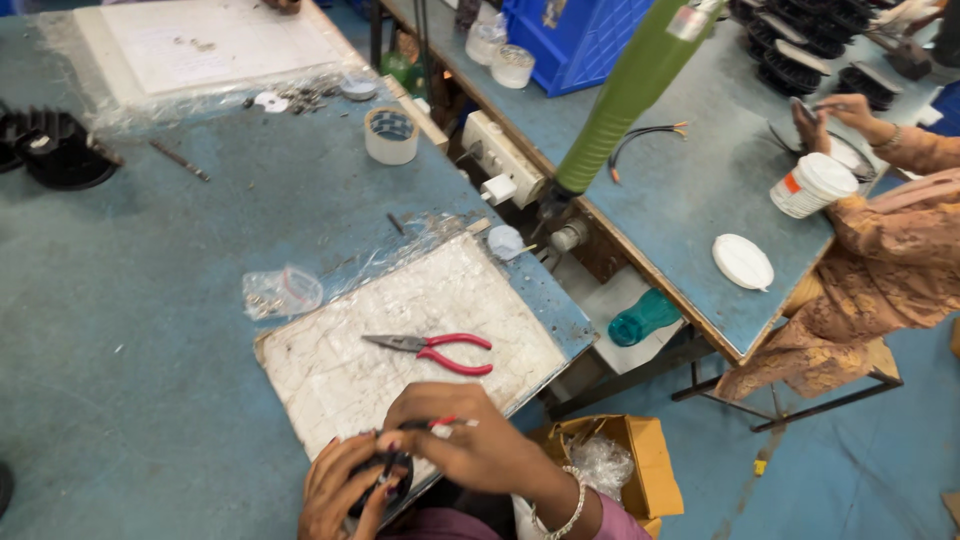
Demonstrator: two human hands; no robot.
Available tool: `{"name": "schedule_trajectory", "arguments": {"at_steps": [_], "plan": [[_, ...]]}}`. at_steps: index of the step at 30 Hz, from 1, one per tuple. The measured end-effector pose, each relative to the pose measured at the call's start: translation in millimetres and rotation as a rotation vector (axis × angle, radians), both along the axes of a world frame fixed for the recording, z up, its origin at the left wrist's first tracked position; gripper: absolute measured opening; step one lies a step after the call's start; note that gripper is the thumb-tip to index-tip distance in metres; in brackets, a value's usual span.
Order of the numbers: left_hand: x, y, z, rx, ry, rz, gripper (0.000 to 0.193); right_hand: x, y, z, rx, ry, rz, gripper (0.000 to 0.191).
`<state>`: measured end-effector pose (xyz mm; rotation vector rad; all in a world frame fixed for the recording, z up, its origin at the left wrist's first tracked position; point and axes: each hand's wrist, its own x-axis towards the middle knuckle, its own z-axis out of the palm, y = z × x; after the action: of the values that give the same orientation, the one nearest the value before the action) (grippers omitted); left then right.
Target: The person uses pliers to strip the insulation from wires attached to black cylindrical electronic components. They then insert the wires into the component housing and secure them with small metal fasteners. The finished units are placed on the table.
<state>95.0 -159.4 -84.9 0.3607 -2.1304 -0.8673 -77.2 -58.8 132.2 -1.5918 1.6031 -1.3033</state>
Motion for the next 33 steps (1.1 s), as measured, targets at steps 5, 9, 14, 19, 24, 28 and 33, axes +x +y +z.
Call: {"name": "schedule_trajectory", "arguments": {"at_steps": [5,9,14,19,24,28,33], "plan": [[3.4,8.5,64.3,0.286,0.034,-0.074,0.023,-7.9,-2.9,-13.3,0.139,-0.062,-0.065,0.017],[14.2,11.4,96.4,0.535,-0.056,-0.055,0.028,-14.5,-6.7,-22.0,0.273,-0.231,0.052,0.015],[21.1,13.0,102.7,0.606,-0.006,-0.063,0.022,-2.6,-9.2,-29.8,0.286,0.047,0.268,0.02],[24.4,15.2,96.1,0.582,0.039,-0.055,0.021,17.0,-10.5,-28.9,0.43,0.19,0.197,0.024],[28.3,16.5,95.5,0.628,0.033,-0.076,0.016,25.1,-13.1,-17.5,0.527,0.298,0.187,0.019],[32.9,15.2,97.6,0.654,0.062,-0.124,0.013,28.4,-13.7,-6.1,0.547,0.335,0.159,0.018],[35.8,14.3,100.4,0.645,0.073,-0.136,0.01,29.6,-10.4,8.9,0.532,0.387,0.112,0.02]]}}
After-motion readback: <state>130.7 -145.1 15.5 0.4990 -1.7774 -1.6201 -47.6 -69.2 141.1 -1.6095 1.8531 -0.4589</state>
